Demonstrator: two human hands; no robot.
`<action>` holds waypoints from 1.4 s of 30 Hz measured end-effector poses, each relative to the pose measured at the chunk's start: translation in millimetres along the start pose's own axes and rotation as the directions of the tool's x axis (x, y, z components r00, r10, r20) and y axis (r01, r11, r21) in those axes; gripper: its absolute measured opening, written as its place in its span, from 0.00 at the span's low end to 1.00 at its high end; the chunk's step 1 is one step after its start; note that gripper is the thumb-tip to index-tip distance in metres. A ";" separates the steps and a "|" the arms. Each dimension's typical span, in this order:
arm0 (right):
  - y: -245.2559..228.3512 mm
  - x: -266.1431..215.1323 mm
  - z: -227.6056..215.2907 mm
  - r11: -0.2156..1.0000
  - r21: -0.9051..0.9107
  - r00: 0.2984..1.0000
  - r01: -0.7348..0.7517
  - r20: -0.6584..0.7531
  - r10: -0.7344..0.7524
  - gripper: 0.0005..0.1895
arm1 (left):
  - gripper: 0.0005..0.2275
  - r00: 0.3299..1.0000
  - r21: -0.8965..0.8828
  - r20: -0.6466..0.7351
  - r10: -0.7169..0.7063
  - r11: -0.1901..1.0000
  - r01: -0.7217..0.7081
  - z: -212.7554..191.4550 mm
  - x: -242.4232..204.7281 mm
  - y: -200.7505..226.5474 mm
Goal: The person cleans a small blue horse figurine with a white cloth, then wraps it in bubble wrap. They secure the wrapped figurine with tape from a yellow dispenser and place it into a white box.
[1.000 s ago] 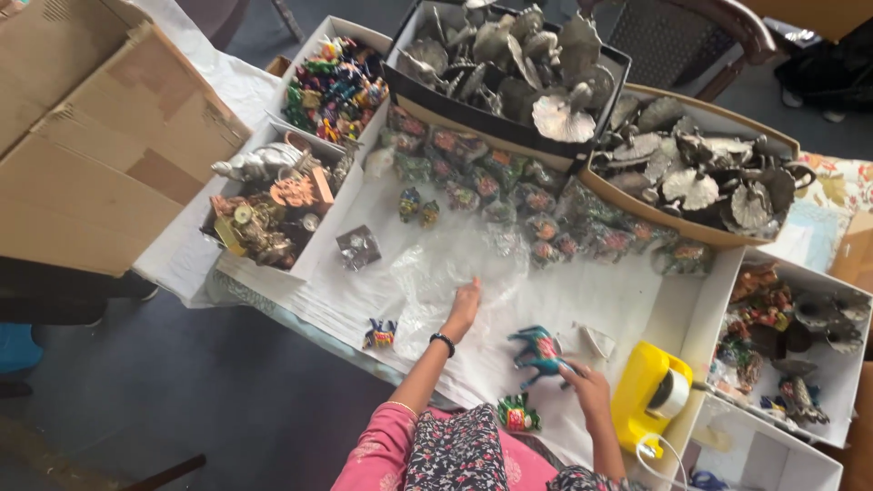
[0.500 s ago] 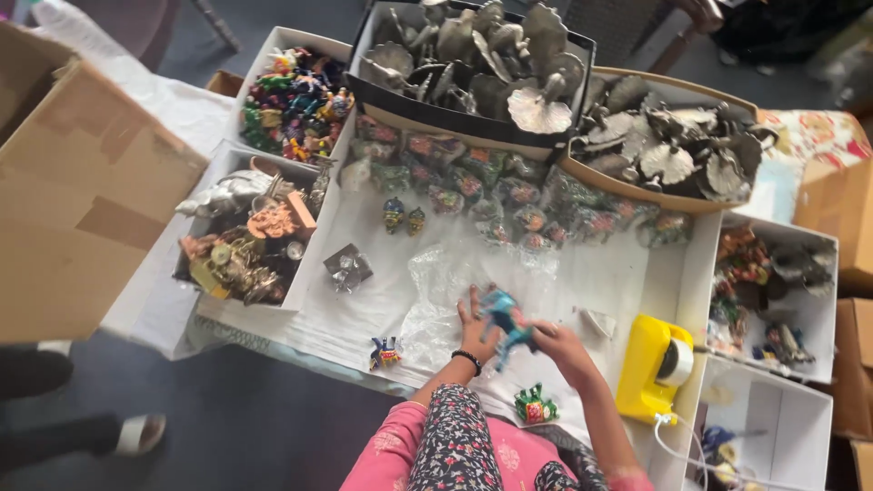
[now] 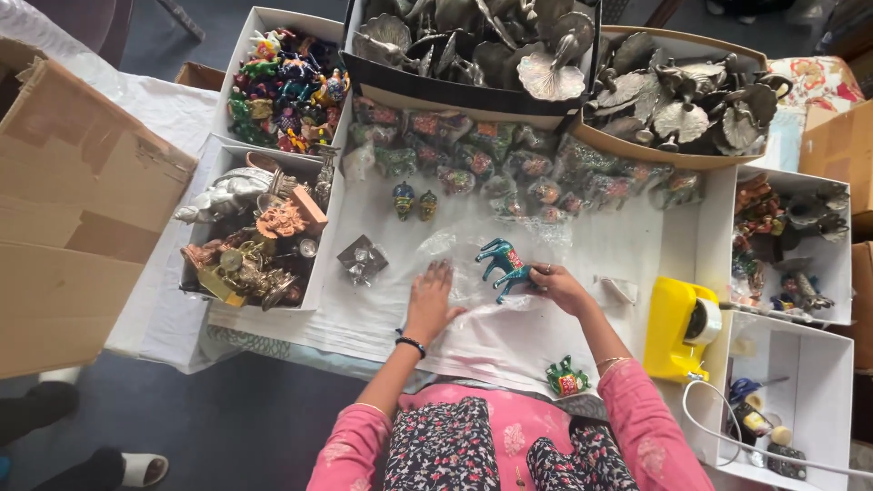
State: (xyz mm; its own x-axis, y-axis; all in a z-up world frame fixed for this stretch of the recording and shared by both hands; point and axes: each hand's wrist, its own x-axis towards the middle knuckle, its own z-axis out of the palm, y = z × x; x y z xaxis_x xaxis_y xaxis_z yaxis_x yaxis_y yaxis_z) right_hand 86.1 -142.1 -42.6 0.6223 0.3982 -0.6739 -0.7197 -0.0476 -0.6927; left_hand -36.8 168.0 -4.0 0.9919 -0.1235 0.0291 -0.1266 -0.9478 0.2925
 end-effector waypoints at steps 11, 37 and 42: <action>-28.7 9.5 7.7 0.847 -0.520 0.988 -0.110 0.035 0.149 0.23 | 0.39 0.985 0.013 0.104 0.137 0.990 -0.139 -7.4 0.9 -42.9; -54.3 28.5 26.0 0.418 -0.904 0.991 -0.084 -0.031 0.132 0.19 | 0.01 0.930 -0.225 0.129 0.344 0.924 -0.310 -34.4 22.5 -64.2; -47.7 34.2 21.8 0.418 -0.907 0.996 -0.058 -0.022 0.091 0.20 | 0.02 0.915 -0.196 0.154 0.372 0.920 -0.340 -45.9 18.6 -69.8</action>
State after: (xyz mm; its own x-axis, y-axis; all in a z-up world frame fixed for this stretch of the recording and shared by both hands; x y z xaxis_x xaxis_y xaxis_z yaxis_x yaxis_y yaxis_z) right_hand 135.0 -106.3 -27.0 0.5605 0.3719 -0.7400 -0.0579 -0.8737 -0.4830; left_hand -9.1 245.4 20.0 0.8596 -0.5108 -0.0122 -0.4524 -0.7719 0.4467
